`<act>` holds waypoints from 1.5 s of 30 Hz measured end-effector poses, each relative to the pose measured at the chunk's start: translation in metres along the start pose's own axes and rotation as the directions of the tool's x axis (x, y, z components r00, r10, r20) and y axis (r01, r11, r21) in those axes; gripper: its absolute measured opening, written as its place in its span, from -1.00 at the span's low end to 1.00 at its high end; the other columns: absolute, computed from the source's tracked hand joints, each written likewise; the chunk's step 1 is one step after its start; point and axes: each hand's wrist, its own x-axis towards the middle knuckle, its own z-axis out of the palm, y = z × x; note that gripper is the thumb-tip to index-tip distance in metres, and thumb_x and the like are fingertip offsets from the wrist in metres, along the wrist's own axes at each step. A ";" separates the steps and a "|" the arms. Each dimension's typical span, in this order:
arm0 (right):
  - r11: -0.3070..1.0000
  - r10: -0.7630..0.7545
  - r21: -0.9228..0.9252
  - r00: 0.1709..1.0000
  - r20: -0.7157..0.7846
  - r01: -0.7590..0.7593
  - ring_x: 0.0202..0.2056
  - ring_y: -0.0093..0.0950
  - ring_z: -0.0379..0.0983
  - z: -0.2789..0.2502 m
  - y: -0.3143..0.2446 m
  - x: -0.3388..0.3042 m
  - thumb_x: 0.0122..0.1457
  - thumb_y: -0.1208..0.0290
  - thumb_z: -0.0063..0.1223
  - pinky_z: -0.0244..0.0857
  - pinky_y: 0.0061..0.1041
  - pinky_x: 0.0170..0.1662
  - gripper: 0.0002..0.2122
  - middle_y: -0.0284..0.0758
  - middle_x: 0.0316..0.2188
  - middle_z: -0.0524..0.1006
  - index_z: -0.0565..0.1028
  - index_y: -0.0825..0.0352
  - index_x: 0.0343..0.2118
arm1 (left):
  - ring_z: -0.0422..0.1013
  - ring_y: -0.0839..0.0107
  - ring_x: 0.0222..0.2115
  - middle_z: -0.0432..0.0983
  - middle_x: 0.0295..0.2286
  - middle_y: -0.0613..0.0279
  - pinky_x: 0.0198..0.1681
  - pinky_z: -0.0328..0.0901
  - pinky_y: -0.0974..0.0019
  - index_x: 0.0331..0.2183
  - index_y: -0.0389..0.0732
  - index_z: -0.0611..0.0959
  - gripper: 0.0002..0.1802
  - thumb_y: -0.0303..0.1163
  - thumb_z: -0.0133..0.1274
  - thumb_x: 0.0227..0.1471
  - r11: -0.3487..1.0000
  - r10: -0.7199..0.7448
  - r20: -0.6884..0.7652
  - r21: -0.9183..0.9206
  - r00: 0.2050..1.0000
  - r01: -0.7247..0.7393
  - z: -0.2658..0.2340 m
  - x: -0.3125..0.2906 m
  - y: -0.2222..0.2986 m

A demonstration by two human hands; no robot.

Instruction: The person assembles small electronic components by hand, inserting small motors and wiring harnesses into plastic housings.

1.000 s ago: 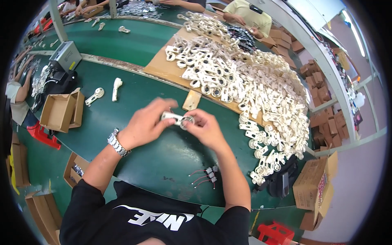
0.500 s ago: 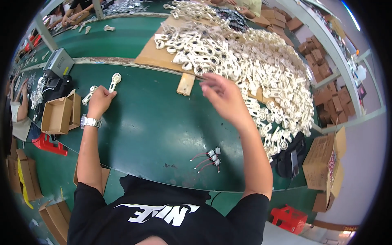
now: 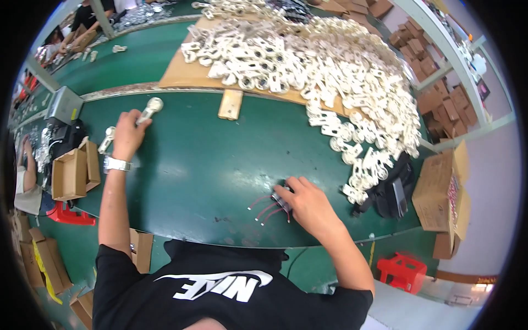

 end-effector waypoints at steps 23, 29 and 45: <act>0.626 0.292 0.777 0.902 -0.317 0.070 -0.38 -0.64 0.49 0.021 0.022 0.148 0.26 0.54 0.30 0.41 -0.62 -0.34 -0.69 -0.38 -0.35 0.55 0.50 0.40 0.03 | 0.53 0.11 -0.42 0.61 -0.38 0.04 -0.33 0.40 0.10 -0.09 -0.19 0.63 -0.68 -0.26 0.27 0.19 0.756 0.247 0.020 -0.629 0.969 -0.180 0.060 -0.032 0.137; 0.897 0.067 0.382 0.787 -0.613 0.221 -0.34 -0.36 0.60 0.008 -0.005 0.168 0.17 0.58 0.36 0.57 -0.44 -0.27 -0.75 -0.22 -0.25 0.58 0.59 0.41 -0.10 | 0.48 0.35 -0.49 0.63 -0.26 0.12 -0.36 0.41 0.31 -0.01 -0.25 0.67 -0.65 -0.43 0.30 0.17 0.717 0.254 -0.001 -0.671 0.967 -0.189 0.058 -0.032 0.134; 0.413 0.350 0.882 0.854 -0.385 0.229 -0.30 -0.66 0.54 0.036 -0.003 0.160 0.29 0.54 0.30 0.43 -0.63 -0.23 -0.78 -0.38 -0.27 0.59 0.60 0.43 -0.04 | 0.57 0.11 -0.28 0.64 -0.25 0.11 -0.22 0.47 0.18 -0.06 -0.18 0.69 -0.68 -0.49 0.29 0.12 0.726 0.365 -0.061 -0.606 0.929 -0.325 0.046 -0.035 0.145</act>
